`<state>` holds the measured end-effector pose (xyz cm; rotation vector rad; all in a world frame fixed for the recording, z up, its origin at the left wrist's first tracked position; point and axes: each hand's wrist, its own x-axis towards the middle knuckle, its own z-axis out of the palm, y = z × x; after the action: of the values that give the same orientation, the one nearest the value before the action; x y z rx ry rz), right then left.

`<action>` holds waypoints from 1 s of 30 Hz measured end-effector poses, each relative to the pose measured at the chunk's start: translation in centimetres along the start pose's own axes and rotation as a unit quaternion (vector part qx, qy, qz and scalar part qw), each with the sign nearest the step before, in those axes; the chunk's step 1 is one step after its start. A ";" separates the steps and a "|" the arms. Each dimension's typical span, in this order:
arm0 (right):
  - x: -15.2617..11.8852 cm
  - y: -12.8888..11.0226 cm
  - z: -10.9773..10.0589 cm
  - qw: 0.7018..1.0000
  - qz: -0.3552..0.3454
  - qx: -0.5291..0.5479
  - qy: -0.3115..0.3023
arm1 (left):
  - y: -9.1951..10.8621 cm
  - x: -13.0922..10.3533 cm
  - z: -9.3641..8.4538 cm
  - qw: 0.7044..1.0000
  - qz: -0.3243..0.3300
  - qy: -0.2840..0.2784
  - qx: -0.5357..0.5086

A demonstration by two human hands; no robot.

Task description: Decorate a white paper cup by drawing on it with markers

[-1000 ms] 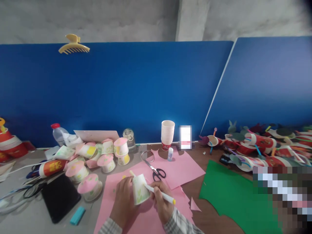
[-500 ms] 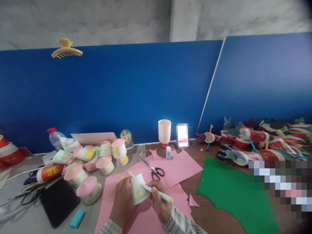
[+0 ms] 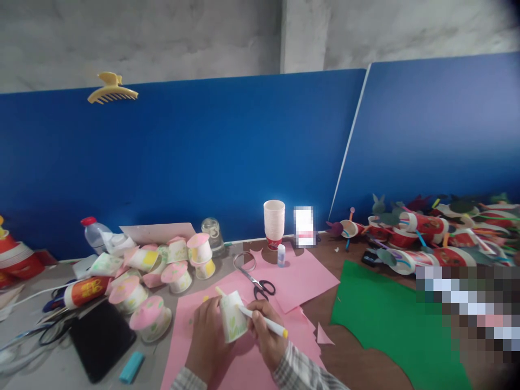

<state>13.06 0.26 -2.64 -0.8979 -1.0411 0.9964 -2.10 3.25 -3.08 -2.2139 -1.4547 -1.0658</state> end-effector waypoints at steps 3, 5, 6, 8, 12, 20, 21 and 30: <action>0.1 0.1 0.0 0.999 -0.029 -0.019 -0.005 | -0.1 0.0 0.1 1.000 0.006 -0.001 0.007; 0.1 0.0 0.0 0.998 -0.043 -0.033 -0.011 | -0.1 -0.1 0.2 1.000 0.004 -0.005 0.008; 0.1 0.0 0.0 0.998 -0.047 -0.038 -0.013 | -0.2 -0.1 0.2 1.000 0.001 -0.008 0.006; 0.1 -0.1 -0.1 0.998 -0.050 -0.043 -0.016 | -0.2 -0.2 0.3 1.000 -0.005 -0.014 0.003; 0.1 -0.2 -0.1 0.997 -0.054 -0.055 -0.019 | -0.1 -0.2 0.2 1.000 -0.009 -0.013 -0.006; -0.1 0.6 -0.4 0.998 -0.034 -0.048 -0.013 | -0.5 -0.5 0.5 1.000 0.002 -0.017 0.007; -0.1 0.6 -0.4 0.998 -0.034 -0.048 -0.012 | -0.5 -0.6 0.5 1.000 0.001 -0.021 0.006; -0.3 0.3 -0.3 0.998 -0.025 -0.048 -0.019 | -0.3 -0.3 0.2 1.000 -0.007 -0.021 0.004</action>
<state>13.19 0.05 -3.09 -0.9300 -1.1449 0.9319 -2.31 3.28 -3.52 -2.2368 -1.4909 -1.0227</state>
